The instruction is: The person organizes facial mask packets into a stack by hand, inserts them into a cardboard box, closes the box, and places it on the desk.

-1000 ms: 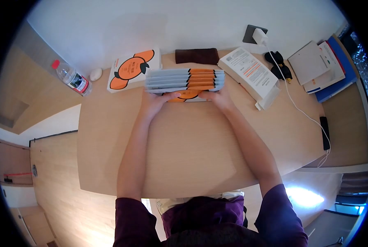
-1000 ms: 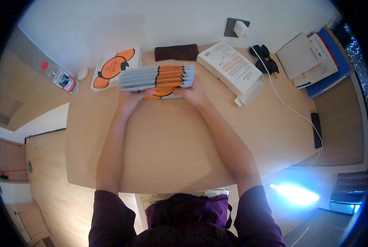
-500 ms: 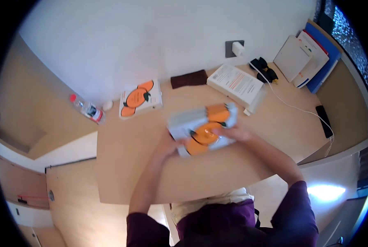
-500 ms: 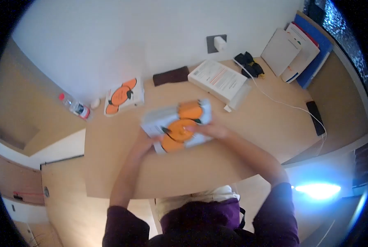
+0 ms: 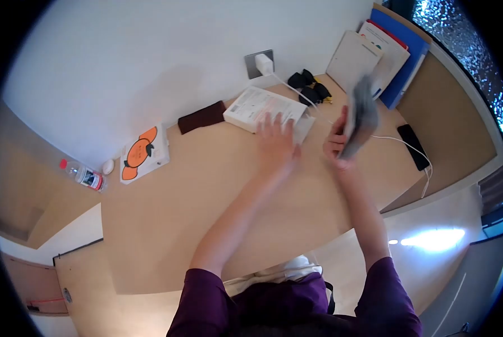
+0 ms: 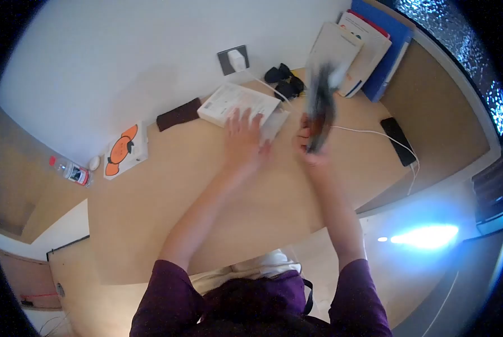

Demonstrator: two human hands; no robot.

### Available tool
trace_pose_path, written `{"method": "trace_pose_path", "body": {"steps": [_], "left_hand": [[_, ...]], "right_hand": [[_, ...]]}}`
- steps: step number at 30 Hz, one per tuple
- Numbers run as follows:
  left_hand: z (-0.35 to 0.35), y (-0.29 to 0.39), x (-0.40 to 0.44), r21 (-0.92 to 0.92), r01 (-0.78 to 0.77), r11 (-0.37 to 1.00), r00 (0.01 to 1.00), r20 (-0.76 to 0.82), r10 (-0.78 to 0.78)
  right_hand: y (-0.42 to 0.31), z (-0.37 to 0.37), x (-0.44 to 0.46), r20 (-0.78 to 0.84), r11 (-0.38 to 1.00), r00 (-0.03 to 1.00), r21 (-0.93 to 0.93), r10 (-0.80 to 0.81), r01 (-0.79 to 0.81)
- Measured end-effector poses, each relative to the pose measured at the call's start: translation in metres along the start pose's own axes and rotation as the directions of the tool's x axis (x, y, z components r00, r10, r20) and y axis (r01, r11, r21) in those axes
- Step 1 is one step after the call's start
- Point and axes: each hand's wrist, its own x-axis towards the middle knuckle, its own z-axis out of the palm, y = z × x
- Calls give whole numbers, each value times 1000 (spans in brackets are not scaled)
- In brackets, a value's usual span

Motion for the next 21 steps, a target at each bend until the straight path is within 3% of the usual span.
{"method": "trace_pose_path", "body": {"steps": [1,2,4,7,9,11,14,16,19,21], "left_hand": [[8,0,2,65,41,997,999,3,-41],[12,-6,0,-32,74,997,995,70,-72],[1,-27,-4,-202,158,967,970,216,-113],[-39,-42,-12,-331,266,905,954,224,-199],[-78,-40,-14,-660,523,540,834,264,-485],[-107,-78,-17,-695,347,629,912,95,-398],[-157,-99,-31,-624,332,707,882,-60,-467],[-187,-102,-47,-581,363,729,831,-153,-536],[-197,-117,-84,-405,190,894,850,-387,-356],[-192,-130,-110,-90,151,984,892,-416,-175]], "right_hand": [[1,1,-3,-152,999,988,-18,-41,39],[1,-4,-5,-204,997,977,-57,-67,56],[1,-11,-2,-193,999,980,-11,-42,41],[12,-17,1,-69,991,996,125,55,-46],[27,-7,1,-79,997,994,42,75,-71],[44,9,0,-106,990,988,-70,111,-119],[60,6,-10,-154,960,974,-201,167,-196],[69,7,-17,-351,940,924,-238,151,-244],[85,10,-18,-414,870,879,-314,235,-380],[93,14,-18,-451,836,831,-273,326,-476]]}}
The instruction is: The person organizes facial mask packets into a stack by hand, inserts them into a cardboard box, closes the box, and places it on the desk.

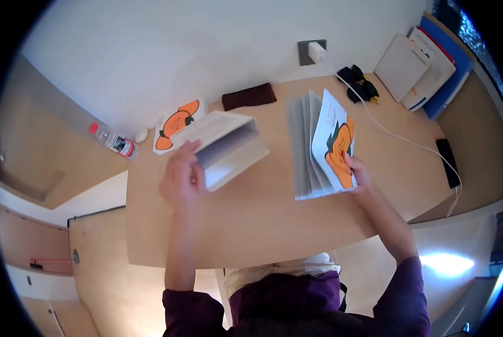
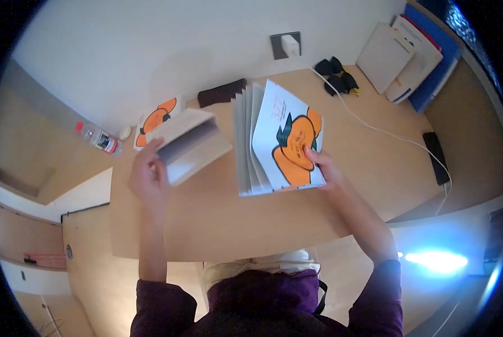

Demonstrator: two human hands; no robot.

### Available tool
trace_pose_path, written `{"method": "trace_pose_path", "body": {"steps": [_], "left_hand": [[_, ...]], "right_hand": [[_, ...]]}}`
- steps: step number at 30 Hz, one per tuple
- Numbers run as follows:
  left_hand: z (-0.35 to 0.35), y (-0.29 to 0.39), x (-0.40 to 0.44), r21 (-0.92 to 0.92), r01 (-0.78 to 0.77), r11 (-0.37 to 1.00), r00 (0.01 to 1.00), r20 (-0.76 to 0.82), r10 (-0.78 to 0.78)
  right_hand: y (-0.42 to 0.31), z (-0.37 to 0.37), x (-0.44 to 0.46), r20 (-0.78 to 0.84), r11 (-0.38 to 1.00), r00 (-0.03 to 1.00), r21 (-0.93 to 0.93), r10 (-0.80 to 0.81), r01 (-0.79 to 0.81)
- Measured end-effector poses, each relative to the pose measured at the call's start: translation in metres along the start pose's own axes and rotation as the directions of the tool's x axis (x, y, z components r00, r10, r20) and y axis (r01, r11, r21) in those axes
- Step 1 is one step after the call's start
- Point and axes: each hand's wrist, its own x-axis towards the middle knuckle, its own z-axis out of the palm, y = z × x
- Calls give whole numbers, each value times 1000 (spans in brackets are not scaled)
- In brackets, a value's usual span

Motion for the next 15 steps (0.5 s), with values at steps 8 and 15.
{"method": "trace_pose_path", "body": {"steps": [8,15], "left_hand": [[-2,8,-38,199,-26,980,996,91,8],[-2,8,-52,91,42,995,987,151,-55]], "right_hand": [[33,30,13,-224,967,963,-168,152,-192],[46,29,13,-352,904,935,-380,53,-195]]}}
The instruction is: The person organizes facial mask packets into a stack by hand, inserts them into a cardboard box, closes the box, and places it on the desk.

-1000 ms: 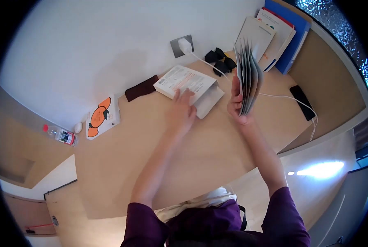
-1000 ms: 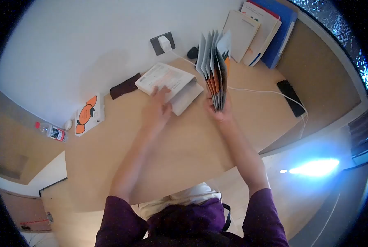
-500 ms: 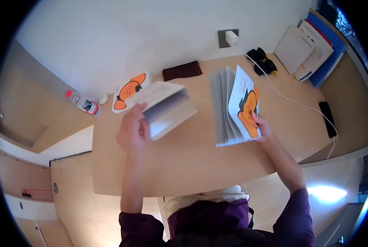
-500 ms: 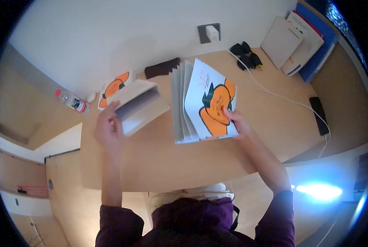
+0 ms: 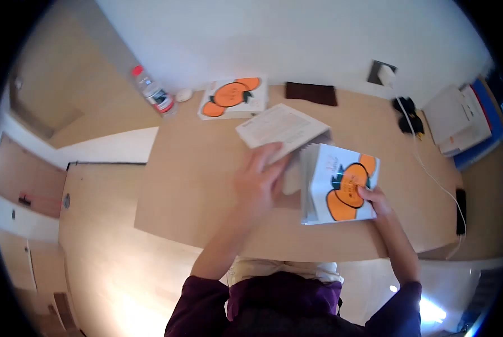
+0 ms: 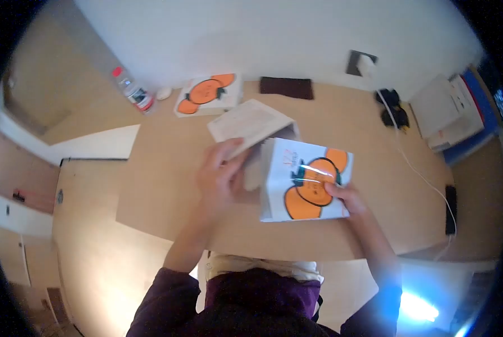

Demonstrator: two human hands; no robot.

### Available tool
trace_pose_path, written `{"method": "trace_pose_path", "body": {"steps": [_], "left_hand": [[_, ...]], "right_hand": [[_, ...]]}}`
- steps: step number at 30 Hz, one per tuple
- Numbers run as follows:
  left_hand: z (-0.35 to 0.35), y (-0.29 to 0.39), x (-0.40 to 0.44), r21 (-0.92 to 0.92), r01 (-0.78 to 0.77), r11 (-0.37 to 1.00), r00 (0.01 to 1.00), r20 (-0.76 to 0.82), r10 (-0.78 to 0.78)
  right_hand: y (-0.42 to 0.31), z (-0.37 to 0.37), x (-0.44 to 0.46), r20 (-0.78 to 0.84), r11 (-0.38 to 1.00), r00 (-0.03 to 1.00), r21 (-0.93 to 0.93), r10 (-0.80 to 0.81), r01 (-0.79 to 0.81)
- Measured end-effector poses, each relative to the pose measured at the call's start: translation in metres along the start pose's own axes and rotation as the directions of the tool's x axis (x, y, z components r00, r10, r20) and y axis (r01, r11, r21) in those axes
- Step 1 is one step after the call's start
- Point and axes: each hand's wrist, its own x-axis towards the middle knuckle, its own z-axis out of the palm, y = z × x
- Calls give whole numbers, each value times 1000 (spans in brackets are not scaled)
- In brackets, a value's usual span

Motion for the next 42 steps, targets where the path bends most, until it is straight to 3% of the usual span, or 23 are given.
{"method": "trace_pose_path", "body": {"steps": [5,11,27,37,42], "left_hand": [[2,12,-2,23,5,1000,997,78,-7],[6,10,-7,14,1,1000,989,149,-4],[8,9,-7,-20,16,1000,998,65,-14],[8,7,-7,1,37,999,999,29,-37],[8,11,-7,10,49,999,998,48,-49]], "right_hand": [[-7,23,-3,-35,997,999,82,-1,3],[-4,17,-3,-121,996,991,-66,-62,54],[-2,12,-2,-71,995,994,-68,-81,76],[-5,16,-8,-154,978,985,-207,-74,41],[-6,14,-10,-149,1000,989,8,20,-19]]}}
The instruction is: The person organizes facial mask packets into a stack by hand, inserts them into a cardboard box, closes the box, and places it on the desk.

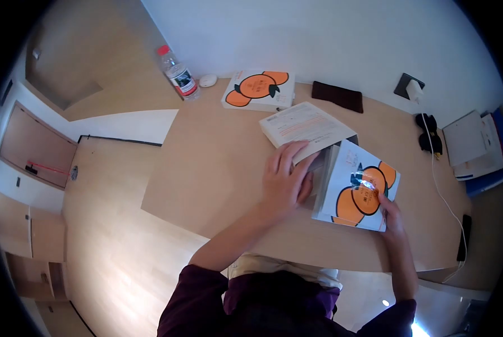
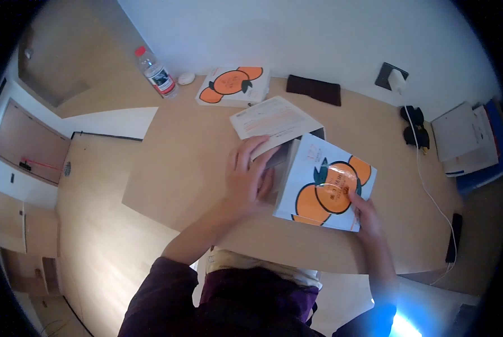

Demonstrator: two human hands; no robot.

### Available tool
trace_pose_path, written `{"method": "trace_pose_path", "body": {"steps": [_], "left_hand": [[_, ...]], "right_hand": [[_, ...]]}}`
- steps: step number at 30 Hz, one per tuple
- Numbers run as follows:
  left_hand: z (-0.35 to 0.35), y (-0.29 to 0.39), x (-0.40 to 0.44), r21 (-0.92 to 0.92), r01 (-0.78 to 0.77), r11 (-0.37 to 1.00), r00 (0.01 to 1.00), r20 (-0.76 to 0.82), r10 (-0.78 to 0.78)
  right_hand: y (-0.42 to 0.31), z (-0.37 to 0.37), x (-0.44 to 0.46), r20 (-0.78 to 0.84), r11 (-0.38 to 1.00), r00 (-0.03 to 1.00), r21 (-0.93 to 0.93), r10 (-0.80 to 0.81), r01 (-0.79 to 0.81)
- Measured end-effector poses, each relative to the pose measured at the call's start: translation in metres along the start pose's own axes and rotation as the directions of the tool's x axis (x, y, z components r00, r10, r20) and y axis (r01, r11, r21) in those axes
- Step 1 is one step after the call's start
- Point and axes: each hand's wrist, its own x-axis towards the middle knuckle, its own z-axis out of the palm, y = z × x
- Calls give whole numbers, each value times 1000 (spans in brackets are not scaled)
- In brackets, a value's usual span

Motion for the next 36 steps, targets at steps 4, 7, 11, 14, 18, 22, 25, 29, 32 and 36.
{"method": "trace_pose_path", "body": {"steps": [4,7,11,14,18,22,25,29,32,36], "left_hand": [[1,0,-1,-7,-3,1000,1000,2,3],[-2,-2,-1,39,-25,999,1000,-5,25],[-9,4,3,80,-7,997,999,31,5],[-4,4,2,59,-27,998,999,47,24],[2,2,-1,-16,-34,999,999,10,34],[11,-5,-8,-65,-21,998,1000,-2,21],[12,-5,-10,-117,-6,993,1000,7,7],[9,-2,-9,-170,33,985,997,70,-22],[7,0,-8,-157,30,987,996,85,-17],[12,-3,-11,-202,20,979,999,53,-10]], "right_hand": [[-1,7,-1,6,996,998,-63,-63,64],[-1,4,-1,30,994,998,-96,-49,51],[-2,13,-5,23,994,998,-100,-52,54],[-5,15,-7,5,992,998,-111,-56,56],[-10,16,-10,-33,982,998,-180,-56,49],[-12,16,-11,-13,988,999,-148,-52,50],[-11,12,-10,-16,990,1000,-138,-23,21],[-13,9,-8,-30,993,999,-116,-20,16],[-12,6,-5,-17,995,1000,-101,-23,21],[-13,7,-7,-13,994,1000,-109,-18,17]]}}
